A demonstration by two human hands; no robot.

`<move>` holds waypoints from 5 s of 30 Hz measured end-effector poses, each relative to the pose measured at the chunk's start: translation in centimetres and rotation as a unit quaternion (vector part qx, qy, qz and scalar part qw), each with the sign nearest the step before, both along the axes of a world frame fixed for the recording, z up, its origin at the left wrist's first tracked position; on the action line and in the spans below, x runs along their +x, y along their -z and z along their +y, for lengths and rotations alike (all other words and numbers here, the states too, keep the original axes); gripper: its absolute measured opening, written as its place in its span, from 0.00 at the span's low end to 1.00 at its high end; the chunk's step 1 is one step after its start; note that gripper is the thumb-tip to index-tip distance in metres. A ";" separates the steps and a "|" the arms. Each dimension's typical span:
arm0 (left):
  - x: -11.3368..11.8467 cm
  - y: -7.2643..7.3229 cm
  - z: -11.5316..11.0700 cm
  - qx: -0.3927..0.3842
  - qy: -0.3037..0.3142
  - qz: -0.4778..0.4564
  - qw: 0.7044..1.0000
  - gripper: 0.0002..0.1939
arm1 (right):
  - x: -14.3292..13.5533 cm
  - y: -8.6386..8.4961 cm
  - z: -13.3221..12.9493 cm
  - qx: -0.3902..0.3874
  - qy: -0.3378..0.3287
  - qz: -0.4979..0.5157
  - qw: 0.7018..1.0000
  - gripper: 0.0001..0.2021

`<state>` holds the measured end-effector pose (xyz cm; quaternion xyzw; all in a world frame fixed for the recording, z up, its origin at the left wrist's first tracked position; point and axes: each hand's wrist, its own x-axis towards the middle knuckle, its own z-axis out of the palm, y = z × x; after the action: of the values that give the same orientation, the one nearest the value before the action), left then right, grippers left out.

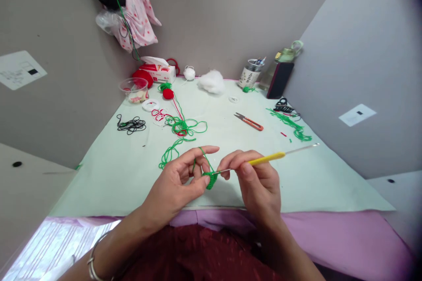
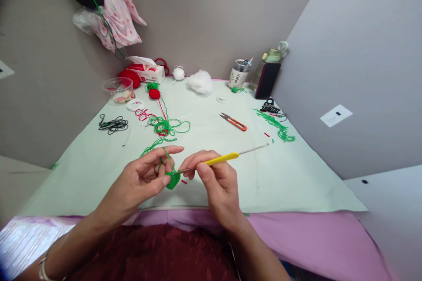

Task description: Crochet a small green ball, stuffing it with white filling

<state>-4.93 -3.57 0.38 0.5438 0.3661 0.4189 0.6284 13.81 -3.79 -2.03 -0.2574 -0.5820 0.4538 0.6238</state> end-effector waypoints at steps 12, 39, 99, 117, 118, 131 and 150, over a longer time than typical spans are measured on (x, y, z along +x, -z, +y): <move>0.3 0.5 -0.3 0.026 -0.073 0.057 0.995 0.22 | 0.0 0.1 -0.6 0.204 0.103 -0.183 0.956 0.11; -0.3 0.5 0.7 -0.065 -0.043 -0.109 0.991 0.19 | -1.4 0.1 -0.9 0.002 0.119 0.019 0.993 0.10; 1.3 -0.3 -0.2 -0.186 0.026 -0.172 0.967 0.21 | -0.3 -2.1 1.4 0.161 0.325 -0.149 0.920 0.09; 2.6 -2.5 10.4 -0.113 -0.060 -0.202 0.971 0.14 | 11.0 -5.5 13.6 -0.052 0.096 -0.315 0.943 0.17; 3.0 -2.4 11.2 -0.100 -0.081 -0.197 0.972 0.13 | 11.0 -5.4 13.5 -0.054 0.083 -0.343 0.934 0.16; 5.8 2.8 12.3 0.021 -0.118 -0.038 0.992 0.10 | 5.4 -3.0 13.6 -0.082 -0.004 -0.349 0.933 0.12; 6.3 5.3 8.5 0.349 0.065 0.206 0.912 0.10 | 6.9 0.7 16.3 -0.216 0.069 -0.001 0.974 0.14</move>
<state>1.37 4.97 -4.94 0.8252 0.2818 0.3570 0.3350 20.69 12.51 -2.69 -0.4260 -0.4521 0.5246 0.5823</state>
